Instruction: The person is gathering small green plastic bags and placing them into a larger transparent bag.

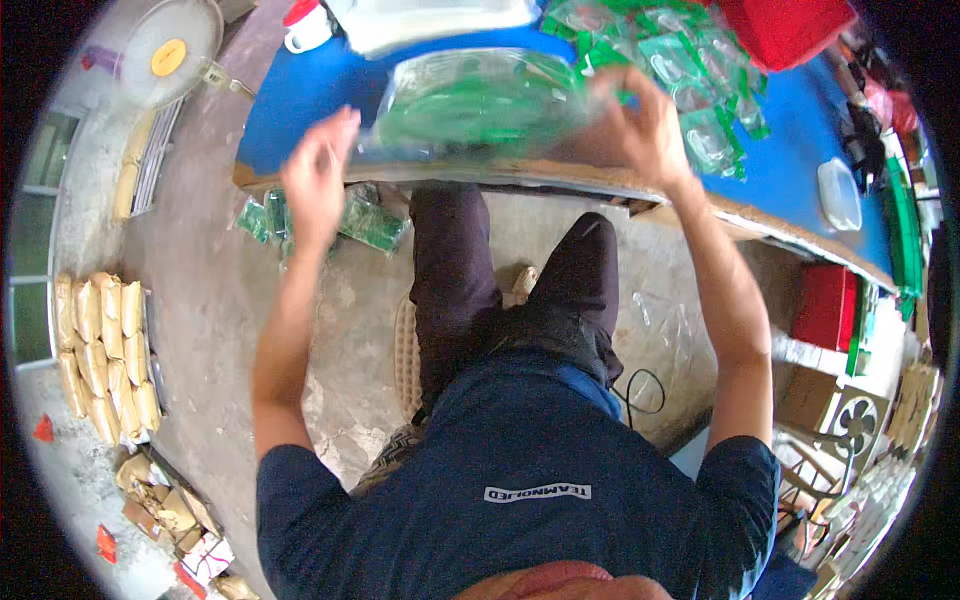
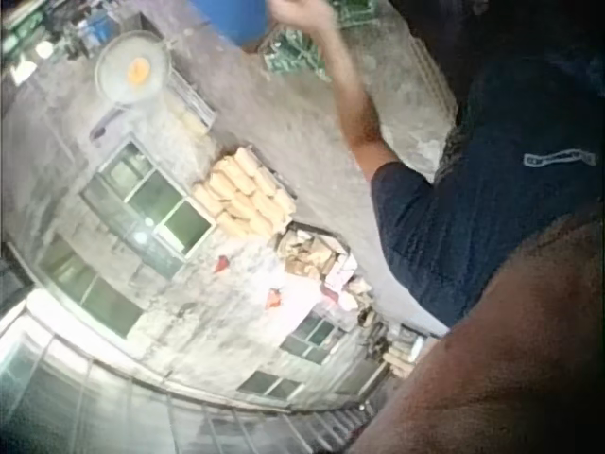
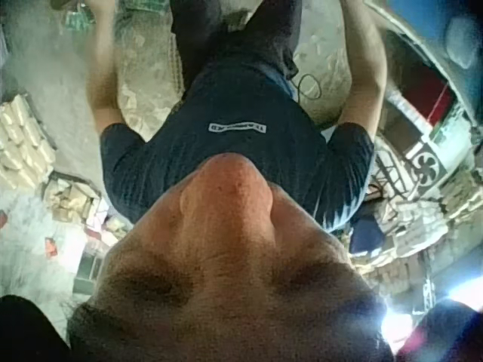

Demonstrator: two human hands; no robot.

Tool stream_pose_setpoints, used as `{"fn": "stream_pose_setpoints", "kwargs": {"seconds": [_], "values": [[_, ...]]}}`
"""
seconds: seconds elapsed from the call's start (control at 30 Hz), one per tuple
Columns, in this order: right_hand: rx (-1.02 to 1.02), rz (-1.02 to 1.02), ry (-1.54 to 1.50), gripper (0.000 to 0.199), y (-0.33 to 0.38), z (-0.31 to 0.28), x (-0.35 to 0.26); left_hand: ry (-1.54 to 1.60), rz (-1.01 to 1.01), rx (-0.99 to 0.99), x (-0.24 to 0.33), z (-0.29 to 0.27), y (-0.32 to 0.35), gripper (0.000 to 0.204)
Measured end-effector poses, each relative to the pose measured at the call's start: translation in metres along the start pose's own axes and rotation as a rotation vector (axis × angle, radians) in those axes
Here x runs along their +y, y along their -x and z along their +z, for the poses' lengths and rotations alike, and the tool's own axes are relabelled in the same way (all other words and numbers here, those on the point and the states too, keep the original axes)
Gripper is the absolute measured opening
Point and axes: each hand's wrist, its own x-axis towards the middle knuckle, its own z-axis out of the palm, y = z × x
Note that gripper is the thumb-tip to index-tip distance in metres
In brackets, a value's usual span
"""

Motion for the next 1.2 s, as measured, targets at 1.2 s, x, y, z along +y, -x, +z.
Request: {"fn": "stream_pose_setpoints", "kwargs": {"seconds": [1.2], "values": [[0.525,0.447,-0.759,0.029,-0.066,0.087,0.011,0.285,0.029,0.651,-0.027,0.066,-0.067,0.014]]}}
